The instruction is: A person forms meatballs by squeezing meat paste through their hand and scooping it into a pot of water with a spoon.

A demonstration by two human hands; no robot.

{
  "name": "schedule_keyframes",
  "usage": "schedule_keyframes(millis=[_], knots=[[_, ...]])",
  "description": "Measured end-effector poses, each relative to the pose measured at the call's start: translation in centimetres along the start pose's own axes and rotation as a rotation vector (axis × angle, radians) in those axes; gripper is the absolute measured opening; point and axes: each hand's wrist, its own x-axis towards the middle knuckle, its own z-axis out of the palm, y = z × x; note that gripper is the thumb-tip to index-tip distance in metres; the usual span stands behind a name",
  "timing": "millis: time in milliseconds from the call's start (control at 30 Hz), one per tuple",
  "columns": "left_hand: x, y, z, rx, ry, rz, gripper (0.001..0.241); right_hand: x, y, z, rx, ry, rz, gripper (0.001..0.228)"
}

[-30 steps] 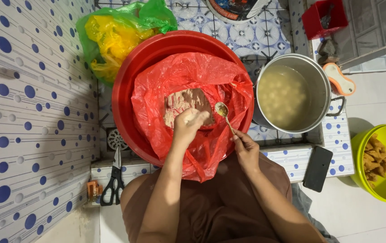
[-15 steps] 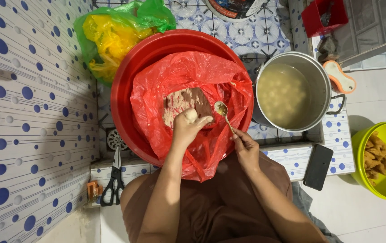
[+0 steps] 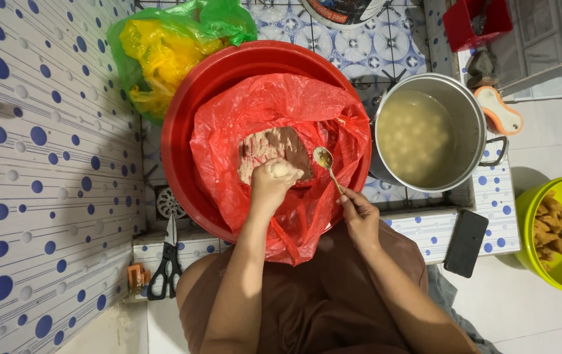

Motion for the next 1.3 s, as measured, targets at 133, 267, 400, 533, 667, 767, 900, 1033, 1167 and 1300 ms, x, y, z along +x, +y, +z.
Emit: schedule_keyframes(millis=[133,267,400,533,667,767,900,1033,1167,1300], knots=[[0.6,-1.7,-0.3,0.088,0.037,-0.002,0.018,0.0,-0.1,0.0,0.015,0.005,0.008,0.023],[0.1,0.6,-0.1,0.124,0.034,0.070,0.028,0.1,-0.1,-0.1,0.011,-0.007,0.007,0.023],[3.2,-5.9,0.4,0.119,-0.092,0.150,0.023,0.2,-0.2,0.0,0.002,-0.012,0.008,0.024],[0.5,0.0,-0.3,0.031,-0.089,0.099,0.012,0.4,0.1,-0.1,0.015,-0.001,0.012,0.023],[0.1,1.3,-0.3,-0.022,-0.035,0.073,0.033,0.4,0.3,0.0,0.000,-0.007,0.007,0.023],[1.1,-1.6,-0.1,0.056,-0.002,0.078,0.029,0.4,0.2,0.0,0.018,-0.005,0.013,0.023],[1.5,-2.6,-0.1,0.132,0.067,0.046,0.024,0.4,-0.1,0.1,0.014,-0.011,0.013,0.023],[1.2,-0.2,0.1,0.095,0.048,0.083,0.032,0.5,0.2,0.1,0.013,0.000,0.009,0.023],[1.4,-0.6,-0.1,-0.072,-0.060,0.116,0.020,0.4,-0.4,0.3,0.011,0.001,0.012,0.023],[0.3,1.9,-0.3,-0.028,-0.075,0.114,0.017,0.0,-2.0,-0.2,-0.065,-0.005,-0.036,0.024]])
